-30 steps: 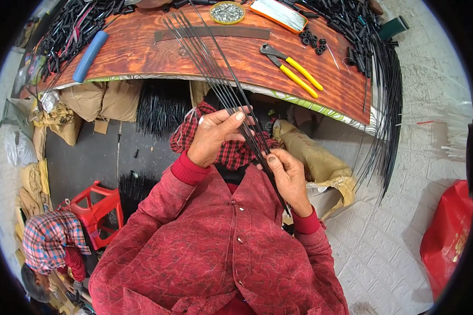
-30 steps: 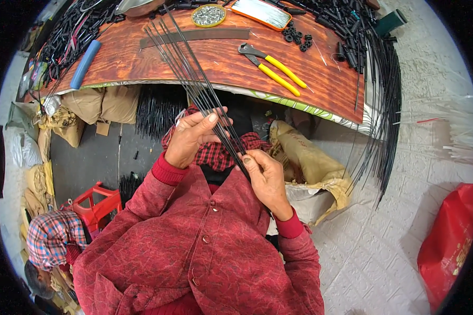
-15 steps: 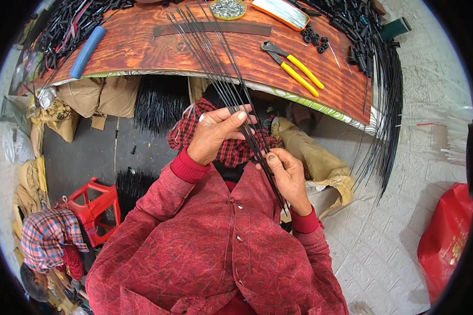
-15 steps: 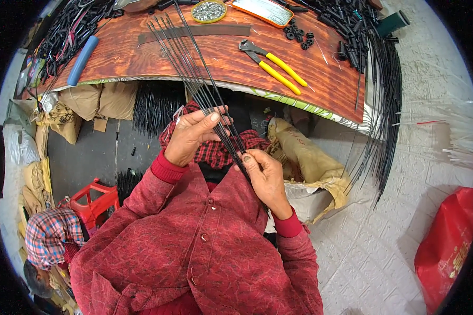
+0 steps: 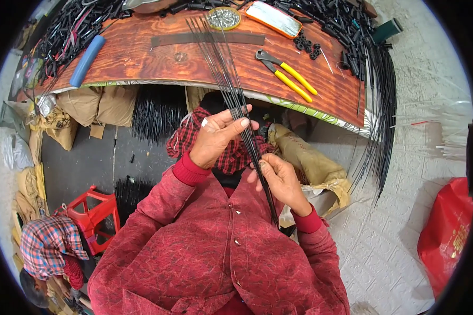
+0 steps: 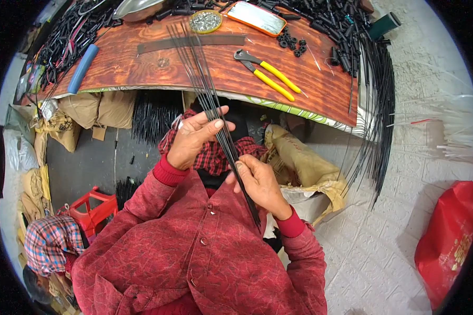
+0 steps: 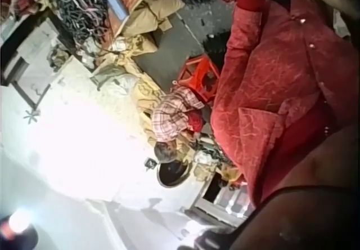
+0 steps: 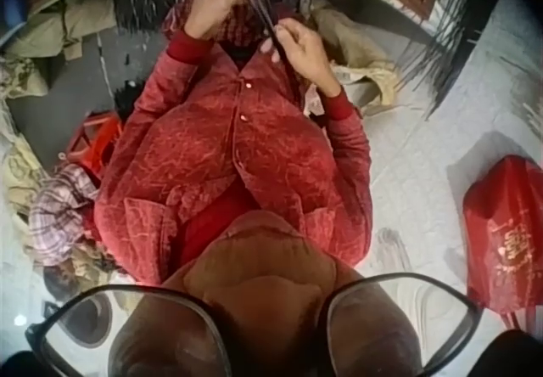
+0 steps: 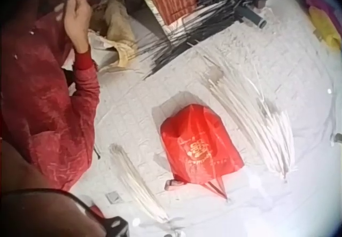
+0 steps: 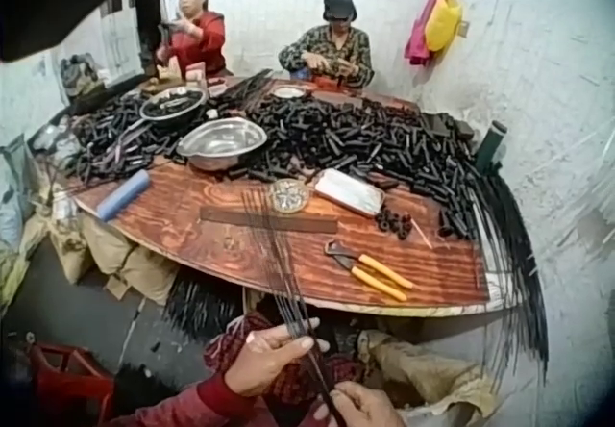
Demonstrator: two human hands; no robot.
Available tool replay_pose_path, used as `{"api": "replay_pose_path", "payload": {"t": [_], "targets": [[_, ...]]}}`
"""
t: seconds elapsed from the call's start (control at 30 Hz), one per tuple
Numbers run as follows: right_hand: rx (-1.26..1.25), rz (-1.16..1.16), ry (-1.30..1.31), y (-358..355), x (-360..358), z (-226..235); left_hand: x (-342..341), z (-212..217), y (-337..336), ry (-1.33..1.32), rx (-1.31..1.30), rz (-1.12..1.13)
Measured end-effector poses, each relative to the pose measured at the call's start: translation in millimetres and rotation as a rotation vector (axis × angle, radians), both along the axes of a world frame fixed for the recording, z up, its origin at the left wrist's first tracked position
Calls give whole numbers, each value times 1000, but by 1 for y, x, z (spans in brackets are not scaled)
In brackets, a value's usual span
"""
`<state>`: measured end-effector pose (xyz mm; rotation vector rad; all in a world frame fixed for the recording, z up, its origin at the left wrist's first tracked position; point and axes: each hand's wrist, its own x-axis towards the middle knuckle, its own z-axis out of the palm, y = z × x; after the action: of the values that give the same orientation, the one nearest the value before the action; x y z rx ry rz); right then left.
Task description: Gathering and bundling individual black cables into organized groups at a production workstation.
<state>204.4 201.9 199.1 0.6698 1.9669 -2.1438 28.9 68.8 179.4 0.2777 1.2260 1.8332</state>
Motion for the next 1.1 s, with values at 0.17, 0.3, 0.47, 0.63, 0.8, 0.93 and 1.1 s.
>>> {"api": "replay_pose_path", "payload": {"t": [0.17, 0.3, 0.47, 0.63, 0.8, 0.93, 1.1], "targets": [[-229, 2, -18, 9, -25, 12, -2, -1, 7, 38, 35, 2], [-210, 45, -13, 8, -44, 18, -1, 3, 6, -44, 82, 9], [-94, 92, -11, 6, -38, 24, 2, 17, -3, -11, 74, 53], [-117, 85, 80, 3, -46, 33, 7, 35, -7, -57, 100, 45], [-171, 34, 94, 3, -54, 43, -9, 42, -21, 307, 64, -91], [-222, 42, 81, 14, -32, 53, -35, 69, -57, 862, -351, 22], [-140, 214, 19, -4, -34, 56, -28, 51, -35, 811, 26, -58]]}}
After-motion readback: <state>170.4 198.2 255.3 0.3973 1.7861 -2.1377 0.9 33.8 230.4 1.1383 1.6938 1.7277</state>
